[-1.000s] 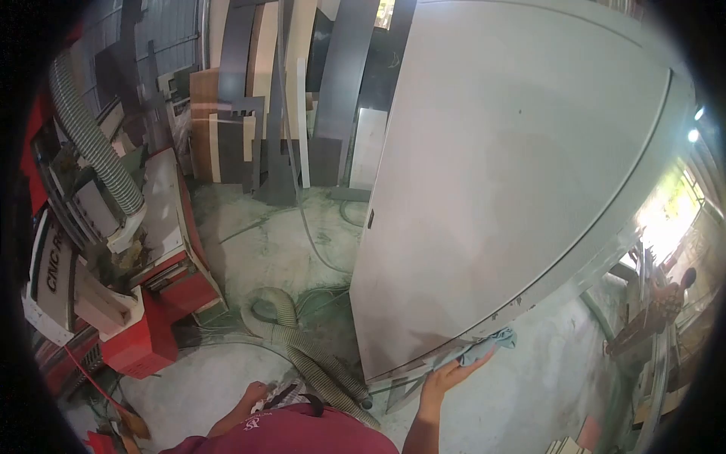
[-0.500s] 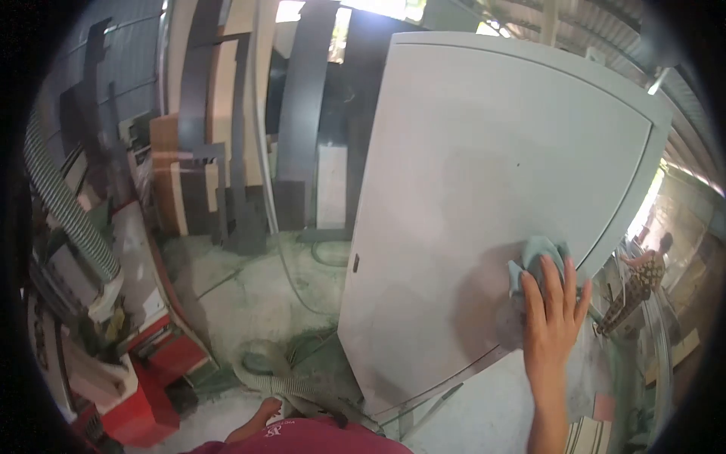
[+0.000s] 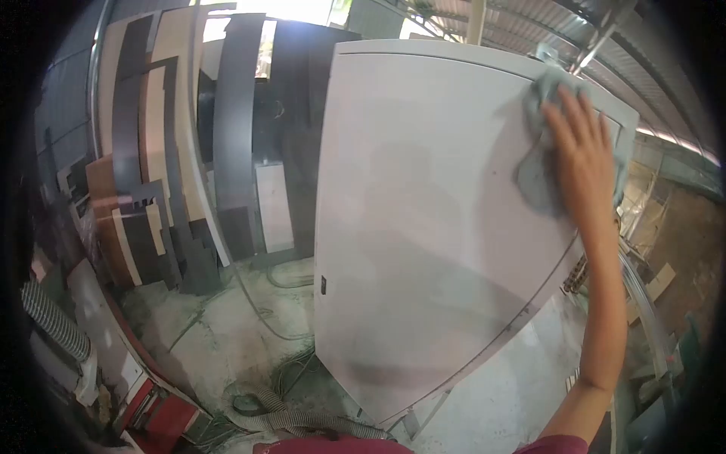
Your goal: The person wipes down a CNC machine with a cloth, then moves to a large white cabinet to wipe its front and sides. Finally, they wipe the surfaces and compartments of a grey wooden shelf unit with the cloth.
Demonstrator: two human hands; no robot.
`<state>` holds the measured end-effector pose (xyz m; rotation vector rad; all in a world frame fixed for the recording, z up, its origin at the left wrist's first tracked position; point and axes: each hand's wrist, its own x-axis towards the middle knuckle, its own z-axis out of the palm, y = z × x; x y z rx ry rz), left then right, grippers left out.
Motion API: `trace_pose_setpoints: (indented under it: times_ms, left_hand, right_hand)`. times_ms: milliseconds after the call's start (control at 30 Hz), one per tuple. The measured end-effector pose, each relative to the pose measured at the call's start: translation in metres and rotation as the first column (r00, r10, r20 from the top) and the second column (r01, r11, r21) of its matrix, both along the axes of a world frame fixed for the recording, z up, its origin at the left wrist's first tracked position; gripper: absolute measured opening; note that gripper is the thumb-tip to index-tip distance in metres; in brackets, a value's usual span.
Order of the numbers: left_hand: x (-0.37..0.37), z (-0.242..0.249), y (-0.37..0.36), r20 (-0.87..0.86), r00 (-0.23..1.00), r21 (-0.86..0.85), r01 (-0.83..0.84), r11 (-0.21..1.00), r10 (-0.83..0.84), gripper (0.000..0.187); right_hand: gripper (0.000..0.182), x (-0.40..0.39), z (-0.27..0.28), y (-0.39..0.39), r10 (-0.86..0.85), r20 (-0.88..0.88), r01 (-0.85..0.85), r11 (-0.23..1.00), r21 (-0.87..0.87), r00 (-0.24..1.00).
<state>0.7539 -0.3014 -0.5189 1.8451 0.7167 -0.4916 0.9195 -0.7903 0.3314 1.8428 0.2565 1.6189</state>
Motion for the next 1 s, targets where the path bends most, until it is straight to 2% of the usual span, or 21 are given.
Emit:
trace_pose_setpoints:
  times_ms: [100, 133, 167, 233, 300, 333, 400, 467, 500, 567, 633, 733, 767, 833, 900, 1000]
  left_hand:
    - [-0.003, 0.003, 0.012, -0.012, 1.000, 0.002, 0.013, 1.000, -0.013, 0.039]
    - [-0.004, 0.001, 0.018, -0.016, 1.000, 0.005, 0.020, 1.000, -0.020, 0.038]
    - [-0.006, -0.001, 0.024, -0.020, 0.999, 0.009, 0.027, 1.000, -0.026, 0.037]
    - [-0.015, -0.006, 0.040, -0.033, 0.999, 0.021, 0.040, 0.999, -0.040, 0.034]
    - [-0.013, -0.007, 0.056, -0.043, 0.996, 0.041, 0.077, 0.996, -0.075, 0.032]
    - [-0.013, -0.007, 0.056, 0.104, 0.994, -0.008, -0.040, 0.999, 0.041, 0.026]
    - [0.003, 0.000, 0.065, 0.100, 0.995, -0.003, 0.009, 1.000, -0.009, 0.026]
    - [0.014, 0.006, 0.074, 0.088, 0.996, -0.011, 0.030, 0.999, -0.029, 0.025]
    - [0.018, 0.008, 0.078, 0.084, 0.996, -0.017, 0.027, 0.999, -0.025, 0.025]
    - [0.020, 0.010, 0.082, 0.077, 0.997, -0.040, -0.006, 0.999, 0.009, 0.025]
    - [0.017, 0.009, 0.084, 0.068, 0.996, -0.071, -0.060, 0.996, 0.065, 0.025]
    - [0.008, -0.002, 0.091, 0.046, 0.987, -0.116, -0.145, 0.983, 0.151, 0.025]
    - [0.005, -0.002, 0.092, 0.036, 0.984, -0.131, -0.168, 0.977, 0.174, 0.025]
    - [-0.003, -0.005, 0.090, 0.011, 0.977, -0.161, -0.210, 0.964, 0.214, 0.025]
    - [-0.013, -0.008, 0.094, -0.017, 0.969, -0.182, -0.247, 0.952, 0.248, 0.025]
    - [-0.027, -0.012, 0.103, -0.057, 0.954, -0.206, -0.299, 0.932, 0.294, 0.025]
  right_hand:
    - [0.050, 0.014, -0.076, 0.019, -0.064, -0.354, 0.050, 0.998, -0.047, 0.933]
    - [0.048, 0.028, -0.117, 0.013, -0.033, -0.462, -0.020, 0.994, -0.108, 0.886]
    - [0.041, 0.041, -0.163, 0.010, -0.084, -0.487, -0.043, 0.969, -0.243, 0.870]
    - [0.033, 0.028, -0.210, 0.020, -0.069, -0.788, -0.243, 0.932, -0.270, 0.612]
    - [0.031, 0.035, -0.213, 0.024, -0.039, -0.794, -0.272, 0.929, -0.253, 0.607]
    - [0.028, 0.035, -0.209, 0.022, -0.017, -0.796, -0.284, 0.929, -0.236, 0.605]
    - [0.029, 0.050, -0.161, 0.021, -0.025, -0.666, -0.180, 0.955, -0.237, 0.745]
    - [0.040, 0.057, -0.092, 0.021, 0.052, -0.388, -0.144, 0.966, -0.213, 0.920]
    - [0.047, 0.054, -0.054, 0.026, -0.001, -0.290, -0.047, 0.986, -0.159, 0.957]
    - [0.055, 0.047, -0.001, 0.038, -0.005, -0.095, 0.009, 0.999, 0.034, 0.995]
    - [0.061, 0.061, 0.030, 0.027, 0.029, 0.086, -0.033, 0.999, 0.035, 0.996]
    - [0.064, 0.073, 0.022, 0.048, 0.011, 0.078, -0.016, 0.998, 0.066, 0.997]
    - [0.054, 0.075, 0.006, 0.061, -0.013, 0.034, 0.012, 0.999, 0.032, 0.999]
    - [0.054, 0.088, -0.043, 0.076, -0.006, -0.160, 0.005, 1.000, -0.008, 0.987]
    - [0.046, 0.100, -0.113, 0.085, 0.049, -0.358, -0.085, 0.993, -0.086, 0.932]
    - [0.033, 0.118, -0.250, 0.080, 0.036, -0.672, -0.231, 0.952, -0.202, 0.740]
